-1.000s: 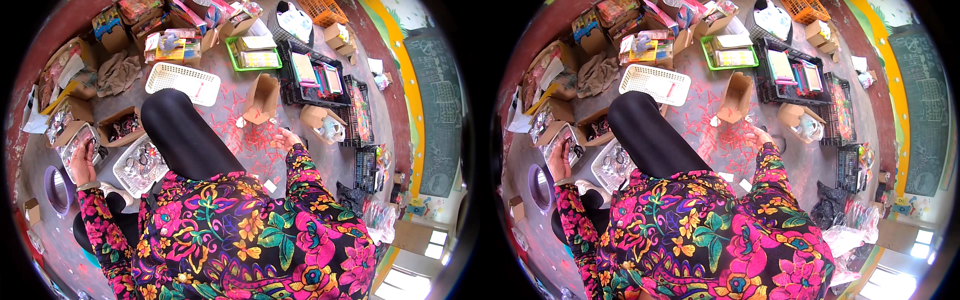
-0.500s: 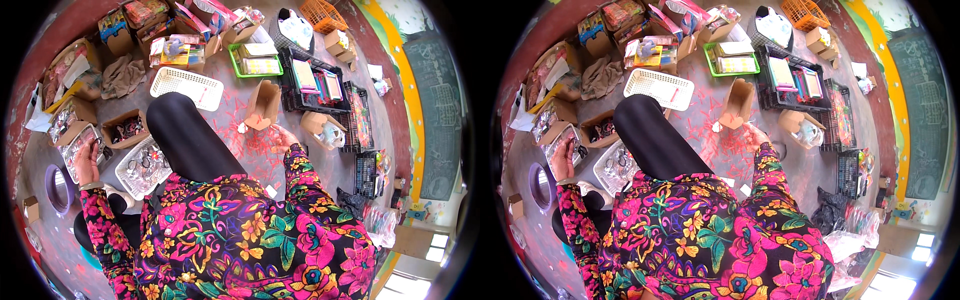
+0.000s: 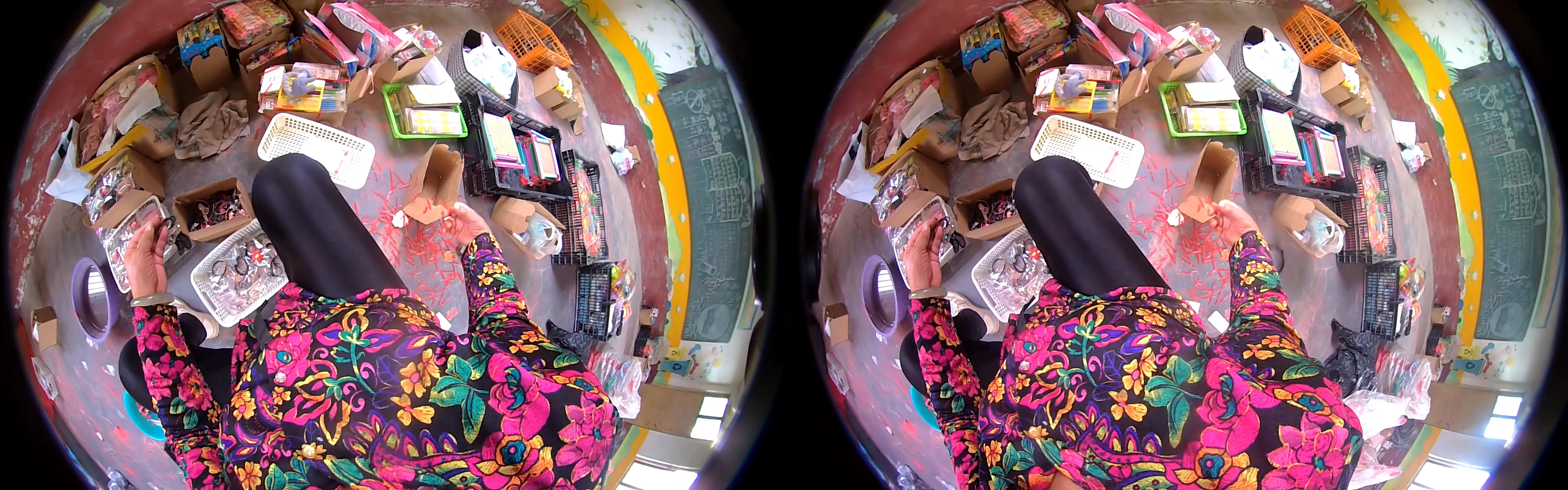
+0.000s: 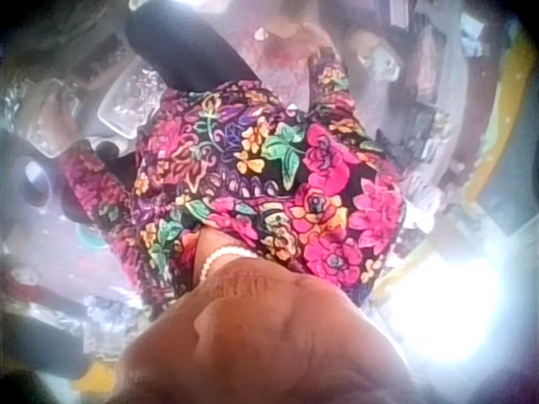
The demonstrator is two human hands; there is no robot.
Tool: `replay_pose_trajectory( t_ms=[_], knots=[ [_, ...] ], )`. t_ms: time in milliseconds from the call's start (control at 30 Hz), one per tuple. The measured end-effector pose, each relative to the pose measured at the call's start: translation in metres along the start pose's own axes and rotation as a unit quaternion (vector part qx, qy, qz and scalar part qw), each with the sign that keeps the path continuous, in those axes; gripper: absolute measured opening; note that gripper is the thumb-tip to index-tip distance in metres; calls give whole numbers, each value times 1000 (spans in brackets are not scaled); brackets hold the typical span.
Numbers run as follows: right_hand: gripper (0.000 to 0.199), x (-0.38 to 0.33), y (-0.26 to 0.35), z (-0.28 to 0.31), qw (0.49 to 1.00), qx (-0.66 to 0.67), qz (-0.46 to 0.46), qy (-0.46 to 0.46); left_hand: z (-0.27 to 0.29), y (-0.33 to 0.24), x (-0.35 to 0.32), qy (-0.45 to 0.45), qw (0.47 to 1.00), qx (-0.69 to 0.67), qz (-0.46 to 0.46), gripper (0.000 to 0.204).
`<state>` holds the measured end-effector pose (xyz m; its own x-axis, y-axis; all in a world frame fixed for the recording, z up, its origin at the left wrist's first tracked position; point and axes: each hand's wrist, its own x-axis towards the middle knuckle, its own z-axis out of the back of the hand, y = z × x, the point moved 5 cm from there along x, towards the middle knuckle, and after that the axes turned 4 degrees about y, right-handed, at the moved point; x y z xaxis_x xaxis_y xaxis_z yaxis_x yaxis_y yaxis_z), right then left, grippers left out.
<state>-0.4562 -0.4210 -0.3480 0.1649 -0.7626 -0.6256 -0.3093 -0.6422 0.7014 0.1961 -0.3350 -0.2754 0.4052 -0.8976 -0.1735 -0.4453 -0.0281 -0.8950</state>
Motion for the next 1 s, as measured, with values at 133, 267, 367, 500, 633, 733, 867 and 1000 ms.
replay_pose_trajectory(
  t_ms=[133,267,367,500,633,733,867,1000],
  knots=[
    [21,-37,-40,12,955,-197,-223,-10,-9,1,2,16,1000,-16,11,19],
    [20,-19,-59,54,944,-169,-261,-113,-12,-2,-2,10,1000,-7,15,18],
    [20,4,-35,39,929,-264,-234,-114,-17,2,-4,11,999,-14,29,19],
    [16,32,39,-83,903,-430,-5,-23,-28,-13,-10,46,999,-15,-18,19],
    [16,37,78,-263,898,-385,174,124,-44,-35,-22,55,991,-116,-28,20],
    [29,2,77,-397,879,-352,209,246,-54,-48,-28,56,987,-146,-36,19],
    [43,-19,24,-512,801,-401,164,414,-55,-61,-38,22,983,-169,-65,19],
    [43,-22,-23,-554,786,-363,28,500,-51,-66,-43,-2,978,-192,-82,19]
  ],
)
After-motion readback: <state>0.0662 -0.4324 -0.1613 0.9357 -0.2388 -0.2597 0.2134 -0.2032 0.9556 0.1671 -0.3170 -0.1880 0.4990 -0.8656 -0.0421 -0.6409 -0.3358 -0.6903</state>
